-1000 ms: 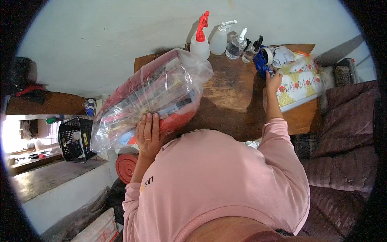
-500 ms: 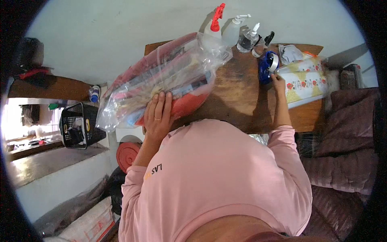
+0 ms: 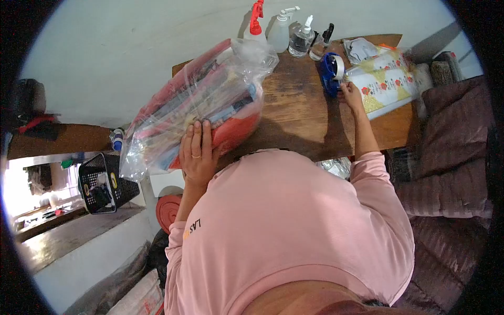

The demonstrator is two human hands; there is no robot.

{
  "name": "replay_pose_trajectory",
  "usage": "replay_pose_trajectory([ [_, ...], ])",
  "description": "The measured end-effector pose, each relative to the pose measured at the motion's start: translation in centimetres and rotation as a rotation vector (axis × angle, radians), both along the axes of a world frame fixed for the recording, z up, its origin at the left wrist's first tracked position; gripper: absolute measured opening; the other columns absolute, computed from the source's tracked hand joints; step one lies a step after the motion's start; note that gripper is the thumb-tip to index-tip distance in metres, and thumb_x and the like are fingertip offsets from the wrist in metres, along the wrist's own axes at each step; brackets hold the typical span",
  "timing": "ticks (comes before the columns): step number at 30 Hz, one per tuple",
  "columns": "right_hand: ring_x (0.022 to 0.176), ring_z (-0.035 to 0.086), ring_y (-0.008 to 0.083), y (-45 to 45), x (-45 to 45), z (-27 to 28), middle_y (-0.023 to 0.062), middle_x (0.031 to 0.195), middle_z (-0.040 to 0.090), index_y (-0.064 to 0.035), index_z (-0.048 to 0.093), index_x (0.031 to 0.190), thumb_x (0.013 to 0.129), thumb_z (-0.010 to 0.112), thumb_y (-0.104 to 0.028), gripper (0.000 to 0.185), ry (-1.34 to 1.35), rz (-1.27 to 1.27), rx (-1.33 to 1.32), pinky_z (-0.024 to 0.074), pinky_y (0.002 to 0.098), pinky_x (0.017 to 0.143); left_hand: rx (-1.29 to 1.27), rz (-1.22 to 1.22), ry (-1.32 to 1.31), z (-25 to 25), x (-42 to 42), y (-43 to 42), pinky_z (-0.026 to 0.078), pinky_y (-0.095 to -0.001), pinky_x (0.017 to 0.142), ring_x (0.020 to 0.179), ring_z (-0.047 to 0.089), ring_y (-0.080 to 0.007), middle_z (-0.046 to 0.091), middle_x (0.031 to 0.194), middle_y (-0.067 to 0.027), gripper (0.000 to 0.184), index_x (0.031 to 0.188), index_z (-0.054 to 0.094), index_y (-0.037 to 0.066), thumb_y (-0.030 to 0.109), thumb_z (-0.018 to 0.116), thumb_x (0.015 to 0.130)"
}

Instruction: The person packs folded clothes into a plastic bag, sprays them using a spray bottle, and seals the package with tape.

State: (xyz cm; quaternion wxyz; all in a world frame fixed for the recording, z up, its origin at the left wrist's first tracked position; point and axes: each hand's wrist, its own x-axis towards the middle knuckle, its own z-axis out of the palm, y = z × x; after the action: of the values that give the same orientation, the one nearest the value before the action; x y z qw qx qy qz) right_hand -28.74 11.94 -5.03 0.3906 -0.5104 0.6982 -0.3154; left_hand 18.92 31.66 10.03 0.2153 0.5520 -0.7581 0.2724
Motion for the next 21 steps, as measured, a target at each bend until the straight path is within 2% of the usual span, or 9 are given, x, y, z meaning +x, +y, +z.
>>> replay_pose_trajectory([
  [2, 0.088, 0.061, 0.0143, 1.7, -0.9, -1.5, 0.0093, 0.09, 0.065, -0.0012, 0.056, 0.098, 0.09, 0.054, -0.023, 0.024, -0.116, 0.03, -0.049, 0.0467, 0.0294, 0.075, 0.009, 0.008, 0.006, -0.1, 0.0, -0.1, 0.039, -0.0426, 0.095, 0.114, 0.048, -0.0303, 0.05, 0.125, -0.0127, 0.062, 0.124, 0.053, 0.003, 0.052, 0.05, 0.086],
  [5, 0.09, 0.058, 0.0136, 3.8, -1.8, -3.4, 0.0071, 0.098, 0.064, -0.0025, 0.056, 0.096, 0.089, 0.054, -0.021, 0.02, -0.545, 0.007, -0.146, 0.044, 0.0274, 0.082, 0.003, -0.003, 0.051, 0.1, -0.3, -0.2, 0.04, -0.0396, 0.094, 0.118, 0.045, -0.0263, 0.046, 0.13, -0.0102, 0.051, 0.127, 0.051, 0.007, 0.039, 0.054, 0.087],
  [6, 0.101, 0.055, 0.0145, 4.7, -1.2, -3.0, 0.0077, 0.107, 0.062, -0.0036, 0.055, 0.091, 0.089, 0.053, -0.018, 0.014, -0.729, 0.021, -0.186, 0.04, 0.0271, 0.089, 0.003, -0.005, 0.046, 0.1, -0.3, -0.2, 0.04, -0.0396, 0.095, 0.118, 0.045, -0.0264, 0.047, 0.129, -0.0103, 0.051, 0.126, 0.051, 0.006, 0.039, 0.054, 0.087],
  [9, 0.109, 0.052, 0.0179, 6.6, 1.3, 0.7, 0.0106, 0.118, 0.057, -0.0028, 0.053, 0.087, 0.088, 0.053, -0.016, 0.013, -0.846, -0.094, -0.113, 0.0374, 0.0297, 0.095, -0.01, -0.011, 0.039, 0.3, -0.1, -0.2, 0.04, -0.0395, 0.095, 0.117, 0.046, -0.0265, 0.05, 0.126, -0.0106, 0.051, 0.125, 0.052, 0.005, 0.039, 0.054, 0.087],
  [12, 0.113, 0.05, 0.0219, 7.3, 1.6, 0.6, 0.0127, 0.123, 0.054, -0.0016, 0.053, 0.085, 0.087, 0.053, -0.017, 0.016, -1.028, -0.071, -0.18, 0.0372, 0.0334, 0.098, -0.031, -0.007, 0.035, 0.4, -0.3, -0.3, 0.04, -0.0392, 0.095, 0.117, 0.046, -0.0266, 0.051, 0.125, -0.0102, 0.051, 0.124, 0.053, 0.005, 0.039, 0.054, 0.086],
  [15, 0.115, 0.049, 0.0246, 6.9, -0.1, -0.7, 0.0148, 0.122, 0.053, -0.0009, 0.054, 0.084, 0.088, 0.055, -0.02, 0.019, -1.112, -0.087, 0.017, 0.0334, 0.0387, 0.103, -0.016, 0.016, 0.004, 0.3, -0.3, -0.1, 0.04, -0.039, 0.095, 0.118, 0.045, -0.0264, 0.05, 0.126, -0.0095, 0.052, 0.124, 0.053, 0.006, 0.039, 0.055, 0.085],
  [16, 0.1, 0.059, 0.0243, 7.0, 0.0, -0.9, 0.0161, 0.109, 0.059, 0.0017, 0.057, 0.086, 0.087, 0.057, -0.027, 0.029, -1.014, -0.19, 0.027, 0.0457, 0.0376, 0.09, -0.01, 0.023, 0.002, 0.4, -0.3, -0.2, 0.04, -0.0389, 0.095, 0.118, 0.045, -0.0262, 0.049, 0.127, -0.0092, 0.052, 0.125, 0.053, 0.006, 0.039, 0.056, 0.084],
  [19, 0.074, 0.066, 0.0239, 6.2, -0.6, -1.1, 0.0149, 0.089, 0.063, 0.0043, 0.06, 0.09, 0.086, 0.06, -0.036, 0.04, -0.347, -0.143, 0.144, 0.0542, 0.0323, 0.065, 0.011, 0.001, 0.05, 0.4, -0.2, -0.2, 0.04, -0.0392, 0.097, 0.118, 0.045, -0.0257, 0.048, 0.129, -0.0088, 0.054, 0.125, 0.053, 0.008, 0.039, 0.058, 0.081],
  [21, 0.062, 0.065, 0.0213, 5.2, -1.1, -1.2, 0.013, 0.073, 0.062, 0.0018, 0.055, 0.081, 0.084, 0.062, -0.041, 0.044, -0.096, -0.172, 0.072, 0.0528, 0.0303, 0.053, 0.02, 0.0, 0.068, 0.4, -0.2, -0.1, 0.039, -0.0392, 0.097, 0.118, 0.045, -0.0252, 0.047, 0.13, -0.0085, 0.056, 0.125, 0.053, 0.008, 0.039, 0.06, 0.079],
])
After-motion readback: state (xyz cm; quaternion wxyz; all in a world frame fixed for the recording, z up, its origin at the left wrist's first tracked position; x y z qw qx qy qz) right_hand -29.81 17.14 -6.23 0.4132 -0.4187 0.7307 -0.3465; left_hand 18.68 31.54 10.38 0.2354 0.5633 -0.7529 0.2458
